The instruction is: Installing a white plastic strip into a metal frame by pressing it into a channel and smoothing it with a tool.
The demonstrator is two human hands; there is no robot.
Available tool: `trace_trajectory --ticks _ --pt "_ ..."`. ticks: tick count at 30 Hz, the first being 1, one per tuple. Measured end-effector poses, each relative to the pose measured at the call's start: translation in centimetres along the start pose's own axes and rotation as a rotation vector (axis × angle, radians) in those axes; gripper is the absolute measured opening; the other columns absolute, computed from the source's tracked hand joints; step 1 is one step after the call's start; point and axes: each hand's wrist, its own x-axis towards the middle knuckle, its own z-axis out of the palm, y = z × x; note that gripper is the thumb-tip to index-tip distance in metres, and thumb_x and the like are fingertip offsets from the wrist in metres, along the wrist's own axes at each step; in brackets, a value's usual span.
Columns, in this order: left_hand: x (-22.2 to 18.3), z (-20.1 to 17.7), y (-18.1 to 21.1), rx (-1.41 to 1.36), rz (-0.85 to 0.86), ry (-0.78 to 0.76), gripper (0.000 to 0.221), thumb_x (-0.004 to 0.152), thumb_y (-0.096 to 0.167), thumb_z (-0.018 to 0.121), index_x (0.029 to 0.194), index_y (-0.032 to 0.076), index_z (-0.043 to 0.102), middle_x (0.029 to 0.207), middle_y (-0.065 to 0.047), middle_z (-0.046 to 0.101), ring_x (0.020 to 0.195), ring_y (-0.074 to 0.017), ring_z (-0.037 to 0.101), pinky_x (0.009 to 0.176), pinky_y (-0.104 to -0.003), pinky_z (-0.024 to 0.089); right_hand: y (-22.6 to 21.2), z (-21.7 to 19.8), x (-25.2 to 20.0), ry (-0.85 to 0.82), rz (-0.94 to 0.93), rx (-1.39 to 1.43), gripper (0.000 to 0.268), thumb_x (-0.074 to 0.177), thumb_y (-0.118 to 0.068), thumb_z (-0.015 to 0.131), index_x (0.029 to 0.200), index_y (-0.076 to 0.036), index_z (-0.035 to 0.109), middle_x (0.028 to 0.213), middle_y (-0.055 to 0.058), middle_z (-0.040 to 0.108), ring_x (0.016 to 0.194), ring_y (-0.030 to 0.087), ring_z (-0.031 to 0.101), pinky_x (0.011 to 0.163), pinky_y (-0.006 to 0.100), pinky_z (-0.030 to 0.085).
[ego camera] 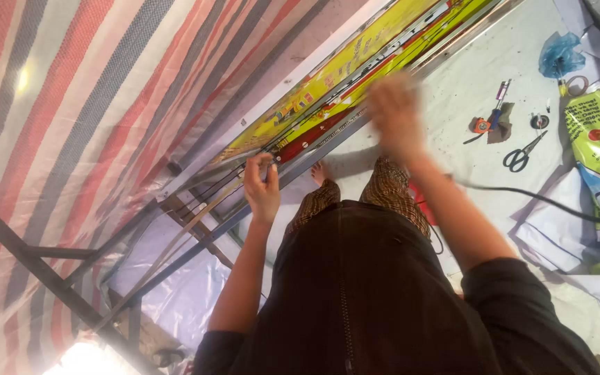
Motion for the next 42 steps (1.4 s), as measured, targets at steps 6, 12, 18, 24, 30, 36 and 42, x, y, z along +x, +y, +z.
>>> trace_trajectory --ticks 6,12,18,24,30,36,42 --pt "-2.8 0.5 -2.4 0.389 0.103 -0.186 0.029 0.107 0.019 0.045 0.116 0.012 0.072 0.106 -0.004 0.073 0.090 -0.0287 0.068 0.070 -0.044 0.052 -6.9 -10.5 5.4 -0.295 -0.164 -0.624 0.036 0.090 -0.010 0.052 0.125 -0.003 0.055 0.125 0.022 0.062 0.125 0.040 0.055 0.106 0.051 0.048" --pt "-2.2 0.5 -1.9 0.504 -0.058 -0.257 0.030 0.105 0.031 0.046 0.115 0.024 0.074 0.105 0.001 0.076 0.087 -0.0275 0.071 0.066 -0.044 0.051 -2.3 -4.8 1.9 -0.038 0.076 0.309 0.061 0.088 0.015 0.056 0.141 -0.014 0.050 0.144 0.012 0.047 0.146 0.038 0.027 0.119 0.059 0.033" --pt "-1.7 0.5 -1.9 0.501 -0.132 -0.309 0.031 0.104 0.033 0.045 0.117 0.025 0.073 0.111 0.001 0.077 0.097 -0.0265 0.072 0.077 -0.043 0.052 2.7 -7.3 4.5 -0.101 0.333 0.236 0.040 0.102 0.011 0.026 0.137 0.019 0.041 0.139 0.037 0.047 0.139 0.047 0.039 0.126 0.052 0.024" --pt "0.9 4.4 2.0 0.271 0.191 -0.365 0.029 0.104 0.024 0.054 0.113 0.001 0.070 0.100 -0.016 0.071 0.087 -0.0331 0.068 0.078 -0.044 0.052 11.8 -8.1 4.2 -0.095 0.483 0.703 0.041 0.091 0.024 0.053 0.124 0.000 0.056 0.138 0.012 0.045 0.135 0.033 0.038 0.122 0.049 0.035" --pt "3.1 13.2 7.4 0.335 0.051 -0.329 0.036 0.104 0.035 0.052 0.116 0.008 0.072 0.110 -0.008 0.074 0.097 -0.0289 0.071 0.077 -0.043 0.055 18.0 -3.4 4.3 -0.341 0.145 -0.690 0.038 0.103 0.004 0.049 0.140 0.004 0.051 0.138 0.026 0.051 0.134 0.045 0.043 0.115 0.050 0.045" --pt "5.6 21.1 8.5 0.635 -0.109 -0.179 0.026 0.103 0.043 0.058 0.107 0.025 0.076 0.093 -0.002 0.077 0.081 -0.0295 0.075 0.074 -0.043 0.060 31.6 8.9 -1.4 0.004 -0.062 0.030 0.041 0.106 -0.019 0.054 0.145 -0.019 0.067 0.160 0.004 0.057 0.156 0.034 0.035 0.112 0.062 0.032" --pt "5.5 21.7 8.9 0.702 -0.357 -0.134 0.033 0.104 0.056 0.052 0.103 0.032 0.074 0.089 -0.002 0.077 0.084 -0.0320 0.075 0.074 -0.047 0.059 37.8 12.8 -2.6 -0.103 0.122 -0.146 0.042 0.113 -0.025 0.057 0.153 -0.013 0.062 0.165 0.012 0.048 0.155 0.043 0.024 0.118 0.064 0.017"
